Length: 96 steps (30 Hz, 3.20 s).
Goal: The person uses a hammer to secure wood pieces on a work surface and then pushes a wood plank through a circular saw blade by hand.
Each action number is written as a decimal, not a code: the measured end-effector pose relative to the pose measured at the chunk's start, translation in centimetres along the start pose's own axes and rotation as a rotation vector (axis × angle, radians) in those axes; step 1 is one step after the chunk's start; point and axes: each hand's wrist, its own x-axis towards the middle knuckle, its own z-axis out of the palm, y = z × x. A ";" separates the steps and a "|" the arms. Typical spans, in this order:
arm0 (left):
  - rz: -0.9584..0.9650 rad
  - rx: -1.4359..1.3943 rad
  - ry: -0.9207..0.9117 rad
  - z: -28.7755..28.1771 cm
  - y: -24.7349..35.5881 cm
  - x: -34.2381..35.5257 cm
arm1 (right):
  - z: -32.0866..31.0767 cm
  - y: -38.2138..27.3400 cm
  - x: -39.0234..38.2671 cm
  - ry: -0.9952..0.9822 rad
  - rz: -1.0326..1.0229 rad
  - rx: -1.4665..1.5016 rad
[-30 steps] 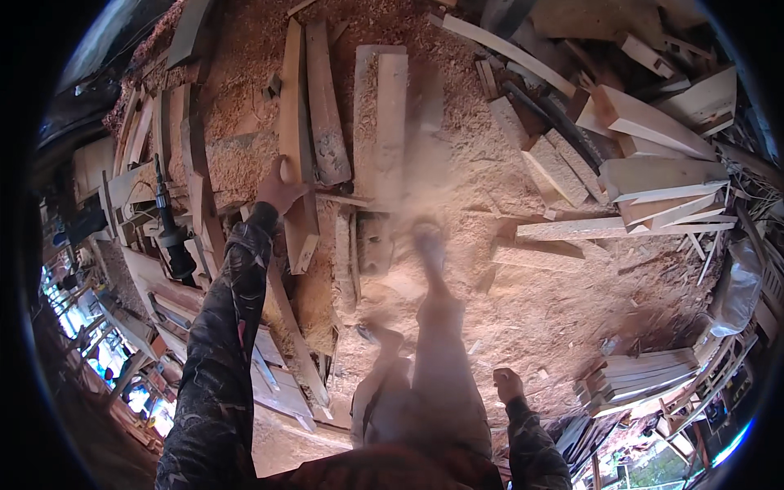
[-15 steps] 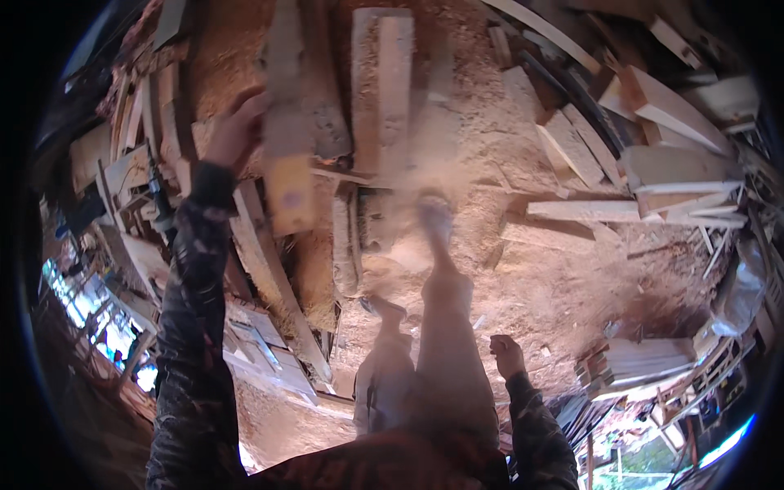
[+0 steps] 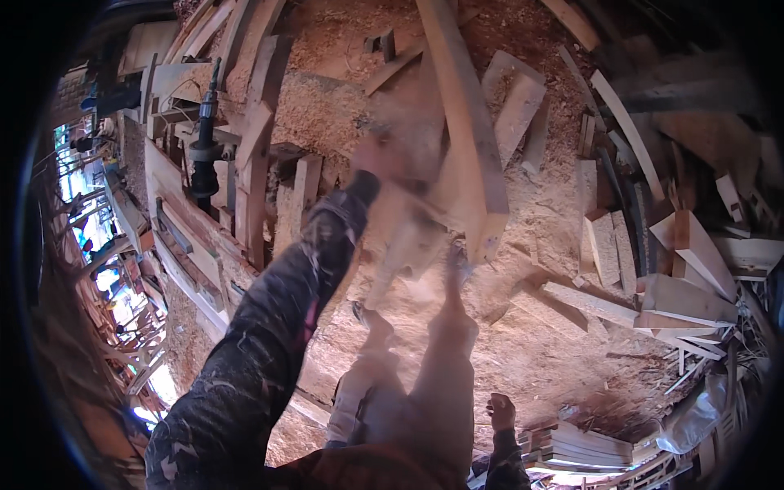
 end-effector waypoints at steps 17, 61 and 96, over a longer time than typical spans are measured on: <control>0.523 0.196 -0.107 2.2 -4.9 7.2 | -3.3 -3.0 -0.8 0.036 0.004 -0.094; -0.391 -0.744 1.147 -47.6 -77.8 -23.0 | 97.8 -38.4 -24.2 0.098 -1.810 -1.431; -0.335 -0.510 1.212 -51.4 -88.9 -5.2 | 115.3 -36.4 -37.9 -0.499 -2.018 -1.327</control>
